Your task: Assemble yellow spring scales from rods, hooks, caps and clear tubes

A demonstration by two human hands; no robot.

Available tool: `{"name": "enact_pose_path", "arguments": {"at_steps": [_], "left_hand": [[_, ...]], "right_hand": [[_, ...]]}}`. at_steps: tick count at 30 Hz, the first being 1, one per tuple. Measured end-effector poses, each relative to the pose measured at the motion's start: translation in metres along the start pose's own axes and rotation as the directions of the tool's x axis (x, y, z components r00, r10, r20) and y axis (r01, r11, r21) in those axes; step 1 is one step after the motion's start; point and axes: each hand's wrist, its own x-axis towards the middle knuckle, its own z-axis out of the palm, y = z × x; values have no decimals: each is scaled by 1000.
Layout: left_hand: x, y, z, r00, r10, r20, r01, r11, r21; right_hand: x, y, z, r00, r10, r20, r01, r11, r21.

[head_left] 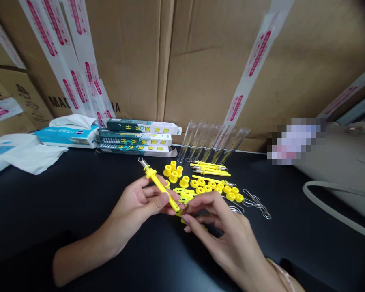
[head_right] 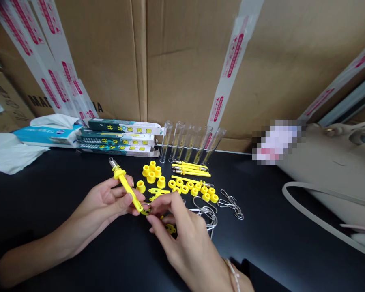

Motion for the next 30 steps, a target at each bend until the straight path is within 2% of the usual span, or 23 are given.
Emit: {"name": "enact_pose_path", "arguments": {"at_steps": [8, 14, 17, 24, 30], "left_hand": [[1, 1, 0, 997, 21, -72, -16, 997, 71], [0, -4, -2, 997, 82, -3, -79, 973, 216], [0, -5, -1, 997, 74, 15, -75, 966, 246], [-1, -4, -1, 997, -11, 78, -12, 958, 286], [-3, -5, 1, 989, -70, 127, 29, 953, 300]], "right_hand": [[4, -5, -8, 987, -128, 93, 145, 967, -210], [6, -6, -13, 954, -264, 145, 297, 904, -308], [5, -4, -16, 914, -355, 197, 405, 828, -386], [6, -6, -23, 792, -491, 364, 610, 592, -527], [9, -2, -18, 709, -520, 476, 697, 409, -590]]}}
